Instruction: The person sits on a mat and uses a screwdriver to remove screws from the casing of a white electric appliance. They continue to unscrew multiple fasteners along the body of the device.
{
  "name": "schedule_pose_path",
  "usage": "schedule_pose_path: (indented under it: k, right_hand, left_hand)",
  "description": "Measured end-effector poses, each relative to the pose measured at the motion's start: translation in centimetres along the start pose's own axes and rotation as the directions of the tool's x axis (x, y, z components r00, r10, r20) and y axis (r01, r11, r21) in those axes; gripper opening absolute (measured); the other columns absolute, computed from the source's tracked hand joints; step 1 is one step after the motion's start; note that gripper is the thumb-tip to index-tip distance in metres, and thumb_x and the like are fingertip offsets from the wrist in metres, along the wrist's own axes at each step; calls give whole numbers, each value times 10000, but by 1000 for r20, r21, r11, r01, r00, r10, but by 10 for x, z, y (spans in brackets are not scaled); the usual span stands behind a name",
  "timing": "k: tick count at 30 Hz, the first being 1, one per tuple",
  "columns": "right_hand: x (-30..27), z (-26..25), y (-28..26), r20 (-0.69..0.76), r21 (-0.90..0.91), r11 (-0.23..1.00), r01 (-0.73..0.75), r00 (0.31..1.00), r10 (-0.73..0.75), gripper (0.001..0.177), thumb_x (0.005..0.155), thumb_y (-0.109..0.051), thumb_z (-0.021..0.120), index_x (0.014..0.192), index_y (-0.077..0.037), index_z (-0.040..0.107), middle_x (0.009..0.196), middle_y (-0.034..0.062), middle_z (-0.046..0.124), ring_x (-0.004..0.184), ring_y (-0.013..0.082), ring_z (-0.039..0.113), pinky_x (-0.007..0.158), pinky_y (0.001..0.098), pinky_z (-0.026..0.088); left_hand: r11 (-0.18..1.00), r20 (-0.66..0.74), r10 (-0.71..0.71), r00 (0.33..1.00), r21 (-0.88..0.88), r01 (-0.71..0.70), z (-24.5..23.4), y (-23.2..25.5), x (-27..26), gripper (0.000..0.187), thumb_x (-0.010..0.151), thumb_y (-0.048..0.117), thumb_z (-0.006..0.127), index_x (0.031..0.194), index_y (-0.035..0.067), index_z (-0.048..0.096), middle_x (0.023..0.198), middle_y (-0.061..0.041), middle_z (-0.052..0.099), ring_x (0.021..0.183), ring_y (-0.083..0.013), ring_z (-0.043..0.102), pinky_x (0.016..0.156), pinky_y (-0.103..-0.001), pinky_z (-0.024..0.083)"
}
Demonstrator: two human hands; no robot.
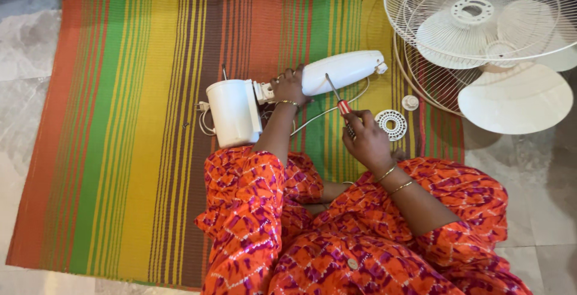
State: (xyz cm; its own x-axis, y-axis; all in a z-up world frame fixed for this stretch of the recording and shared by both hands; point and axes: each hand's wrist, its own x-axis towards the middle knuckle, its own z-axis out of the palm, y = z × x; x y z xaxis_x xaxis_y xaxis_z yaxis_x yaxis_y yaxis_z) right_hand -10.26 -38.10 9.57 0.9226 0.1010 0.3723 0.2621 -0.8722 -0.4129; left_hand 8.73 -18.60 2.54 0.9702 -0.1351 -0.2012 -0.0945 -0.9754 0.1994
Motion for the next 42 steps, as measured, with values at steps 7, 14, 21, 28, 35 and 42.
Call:
schedule_pose_path:
  k: [7,14,21,28,35,42]
  right_hand:
    - [-6,21,14,92,395,869,-296,955,283,404,1058,-276,650,1390,-57,583,1057,84,689,758,190,690,647,335,527]
    - [-10,37,26,704,679,-93,-728,611,361,553,994,-401,546,1446,-99,446,959,38,669,502,99,490,414,253,346]
    - [-17,43,26,153,291,903,-316,947,282,611,906,-276,694,1433,-62,471,1037,196,636,664,267,615,527,377,500]
    - [-20,41,15,140,-387,922,0,988,59,515,966,-133,628,1453,-38,493,1038,136,621,825,272,705,590,363,582]
    - [-4,28,34,635,385,555,-738,648,421,509,1035,-382,531,1380,-11,486,913,111,663,709,244,698,593,346,522]
    - [-9,41,52,509,270,824,-498,800,317,419,996,-393,645,1191,-24,600,889,122,682,768,271,695,638,379,518]
  left_hand:
    - [1000,-25,-9,1000,20,9,8,-1,2,1164,588,505,968,1538,290,331,1413,-100,531,1315,-280,527,1129,-568,311]
    - [1000,-21,-13,1000,27,13,6,0,-3,1153,609,479,963,1544,306,310,1427,-96,516,1331,-276,514,1143,-554,288]
    - [1000,31,-28,999,15,27,1,1,-4,1137,633,458,954,1552,319,299,1435,-91,513,1367,-285,489,1145,-557,288]
    - [1000,93,-28,995,15,26,2,-2,1,1189,623,450,955,1572,335,248,1470,-94,470,1401,-295,446,1157,-556,265]
    - [1000,126,-17,992,-2,18,6,-5,4,1226,622,433,954,1581,352,195,1493,-92,436,1435,-309,395,1177,-559,225]
    - [1000,123,-5,992,-4,6,10,-7,6,1232,625,441,952,1585,349,186,1495,-89,439,1444,-312,394,1180,-560,228]
